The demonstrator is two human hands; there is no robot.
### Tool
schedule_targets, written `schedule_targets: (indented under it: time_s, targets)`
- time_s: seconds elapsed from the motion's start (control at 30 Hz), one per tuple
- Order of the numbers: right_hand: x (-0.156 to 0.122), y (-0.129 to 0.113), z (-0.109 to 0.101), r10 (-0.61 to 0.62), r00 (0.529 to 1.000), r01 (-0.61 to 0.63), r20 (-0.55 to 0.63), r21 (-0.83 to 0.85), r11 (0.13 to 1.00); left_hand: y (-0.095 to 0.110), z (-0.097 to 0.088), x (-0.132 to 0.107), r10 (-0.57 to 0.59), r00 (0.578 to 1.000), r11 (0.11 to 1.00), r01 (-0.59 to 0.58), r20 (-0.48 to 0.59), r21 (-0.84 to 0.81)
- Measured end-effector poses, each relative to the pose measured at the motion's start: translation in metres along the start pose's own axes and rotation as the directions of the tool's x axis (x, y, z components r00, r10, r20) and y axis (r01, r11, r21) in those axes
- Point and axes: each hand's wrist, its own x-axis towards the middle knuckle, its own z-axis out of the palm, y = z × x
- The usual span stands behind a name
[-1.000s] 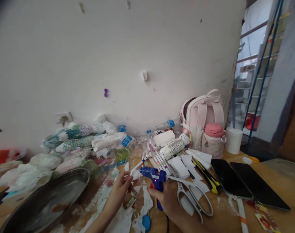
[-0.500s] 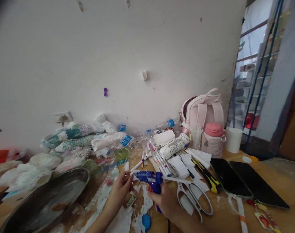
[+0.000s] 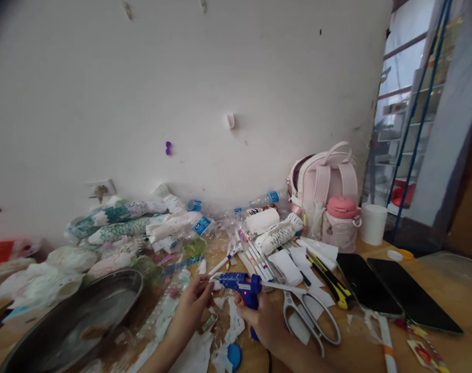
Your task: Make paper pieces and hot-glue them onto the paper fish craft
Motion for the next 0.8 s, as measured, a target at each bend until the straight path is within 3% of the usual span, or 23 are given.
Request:
schedule_targets:
  time_s: [0.53, 0.8]
  targets:
    - [0.005, -0.004, 0.002, 0.005, 1.000, -0.004, -0.005, 0.214, 0.977, -0.003, -0.002, 0.002, 0.001, 1.000, 0.999, -0.001, -0.018, -0.046]
    - [0.009, -0.010, 0.001, 0.037, 0.996, -0.007, -0.077, 0.354, 0.935, 0.002, 0.001, -0.004, -0.069, 0.994, 0.991, 0.079, 0.088, -0.111]
